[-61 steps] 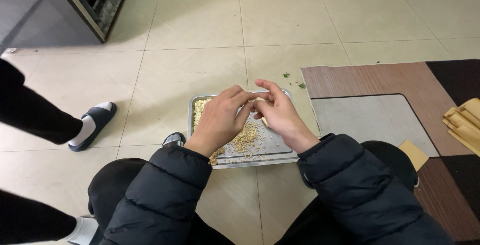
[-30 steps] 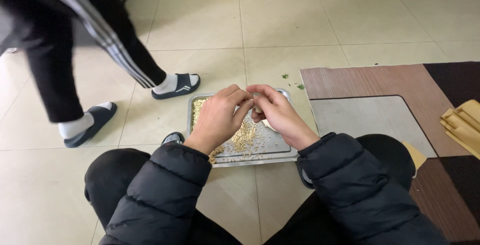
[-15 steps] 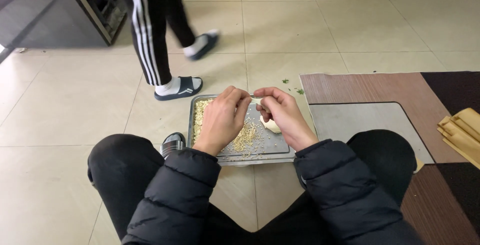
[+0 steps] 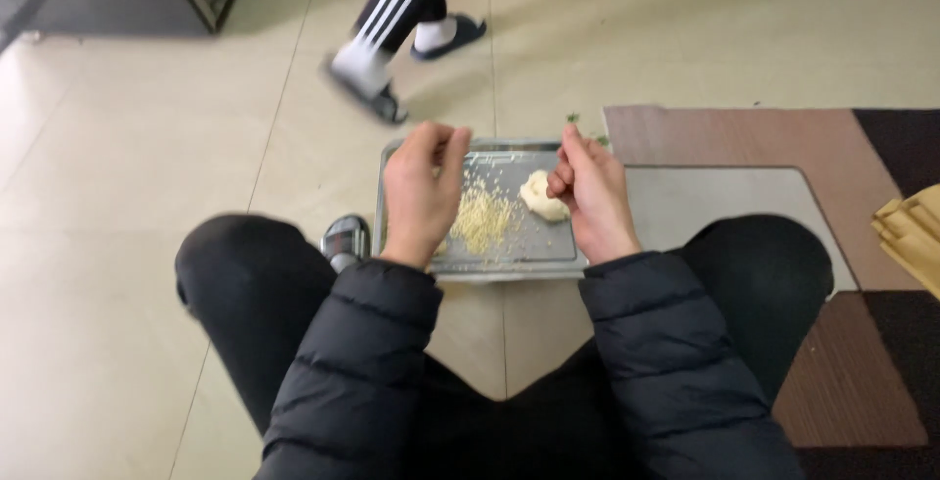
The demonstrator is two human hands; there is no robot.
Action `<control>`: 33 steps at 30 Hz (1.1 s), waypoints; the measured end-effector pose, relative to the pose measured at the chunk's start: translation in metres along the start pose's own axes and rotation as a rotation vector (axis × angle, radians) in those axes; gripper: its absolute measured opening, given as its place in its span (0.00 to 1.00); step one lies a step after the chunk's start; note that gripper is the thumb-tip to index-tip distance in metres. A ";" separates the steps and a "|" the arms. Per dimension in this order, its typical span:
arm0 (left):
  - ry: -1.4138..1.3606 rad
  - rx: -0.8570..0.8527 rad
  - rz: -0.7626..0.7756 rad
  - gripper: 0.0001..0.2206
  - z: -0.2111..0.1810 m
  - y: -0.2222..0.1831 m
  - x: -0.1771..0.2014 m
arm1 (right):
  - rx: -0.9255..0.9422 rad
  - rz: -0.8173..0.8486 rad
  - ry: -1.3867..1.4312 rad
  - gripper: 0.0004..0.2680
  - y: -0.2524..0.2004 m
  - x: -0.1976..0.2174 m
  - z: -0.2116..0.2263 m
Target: Coating small pieces of dough with sesame seeds on a metal tray
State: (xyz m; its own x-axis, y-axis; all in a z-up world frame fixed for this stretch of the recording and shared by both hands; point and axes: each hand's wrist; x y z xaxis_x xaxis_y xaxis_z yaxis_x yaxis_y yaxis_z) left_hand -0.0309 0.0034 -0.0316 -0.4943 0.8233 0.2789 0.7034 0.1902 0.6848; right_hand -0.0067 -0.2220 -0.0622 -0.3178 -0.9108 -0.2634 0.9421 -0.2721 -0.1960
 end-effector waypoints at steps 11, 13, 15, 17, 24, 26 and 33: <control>0.008 -0.008 0.268 0.10 -0.024 0.013 -0.006 | -0.053 0.300 -0.087 0.10 -0.033 -0.019 0.026; 0.022 -0.043 0.342 0.08 -0.029 0.030 0.000 | -0.004 0.329 -0.168 0.12 -0.032 -0.021 0.050; 0.127 -0.244 0.384 0.04 -0.023 0.049 0.004 | 0.166 0.424 -0.391 0.09 -0.032 -0.026 0.076; 0.138 -0.251 0.422 0.04 0.000 0.064 0.001 | 0.195 0.408 -0.440 0.08 -0.007 -0.011 0.076; 0.162 -0.299 0.542 0.05 0.019 0.085 -0.028 | 0.207 0.368 -0.521 0.09 0.015 -0.027 0.084; 0.201 -0.336 0.566 0.04 0.010 0.090 -0.022 | 0.223 0.382 -0.525 0.08 0.021 -0.030 0.085; 0.262 -0.328 0.608 0.06 0.045 0.117 -0.041 | 0.244 0.347 -0.502 0.07 0.059 -0.036 0.091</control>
State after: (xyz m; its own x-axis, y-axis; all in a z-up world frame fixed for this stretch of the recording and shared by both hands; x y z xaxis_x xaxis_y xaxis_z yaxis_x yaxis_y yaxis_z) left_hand 0.0947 0.0164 0.0069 -0.2006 0.5701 0.7967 0.7232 -0.4625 0.5130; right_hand 0.0699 -0.2339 0.0218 0.0419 -0.9765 0.2115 0.9969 0.0550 0.0562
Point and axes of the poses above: each hand's wrist, its own y-axis towards the middle knuckle, its own x-axis out of the back of the hand, z = x × y, and after that the axes turned 3 degrees about -z, right-handed
